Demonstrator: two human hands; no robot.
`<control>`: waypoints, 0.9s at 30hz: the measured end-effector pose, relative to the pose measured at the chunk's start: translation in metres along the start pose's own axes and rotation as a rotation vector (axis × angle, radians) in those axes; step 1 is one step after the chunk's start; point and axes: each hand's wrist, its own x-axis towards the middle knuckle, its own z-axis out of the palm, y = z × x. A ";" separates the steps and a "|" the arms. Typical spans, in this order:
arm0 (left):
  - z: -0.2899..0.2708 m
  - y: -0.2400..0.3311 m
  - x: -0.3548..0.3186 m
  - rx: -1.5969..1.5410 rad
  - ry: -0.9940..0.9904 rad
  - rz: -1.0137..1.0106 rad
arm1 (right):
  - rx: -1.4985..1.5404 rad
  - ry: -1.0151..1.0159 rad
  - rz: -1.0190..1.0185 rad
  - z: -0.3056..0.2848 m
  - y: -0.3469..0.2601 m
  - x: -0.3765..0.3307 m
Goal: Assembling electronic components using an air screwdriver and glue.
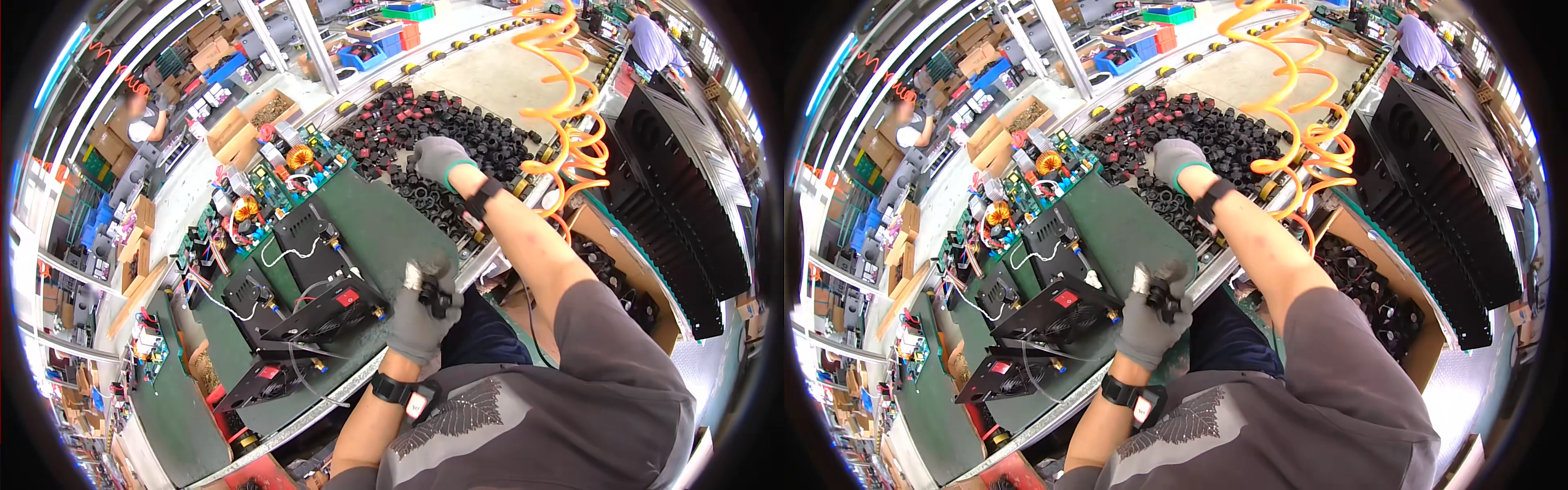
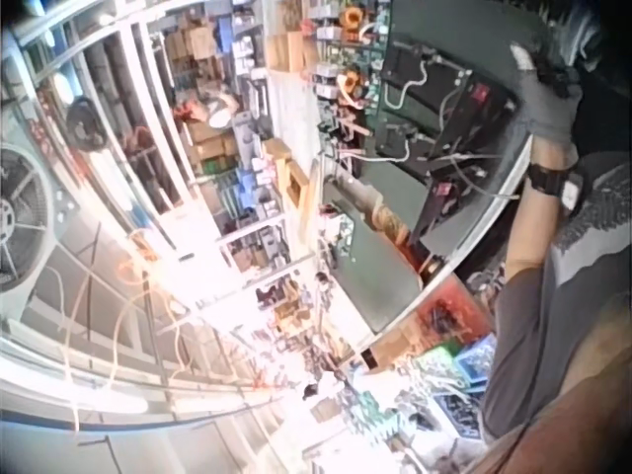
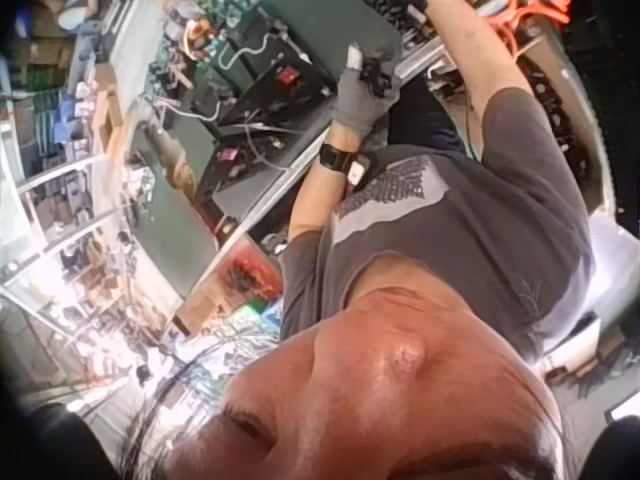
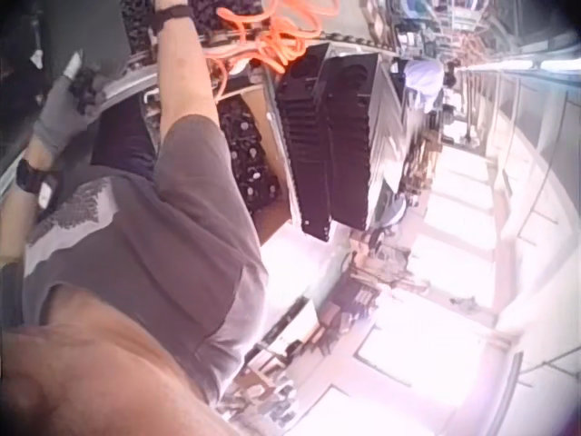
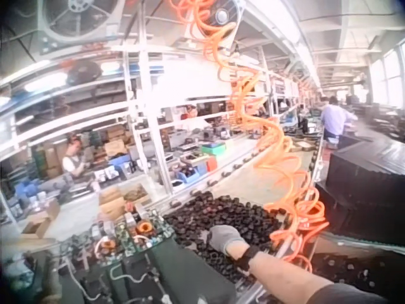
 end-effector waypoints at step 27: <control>-0.061 0.016 -0.144 0.372 0.312 0.228 | 0.657 -0.535 -0.146 0.004 -0.047 -0.021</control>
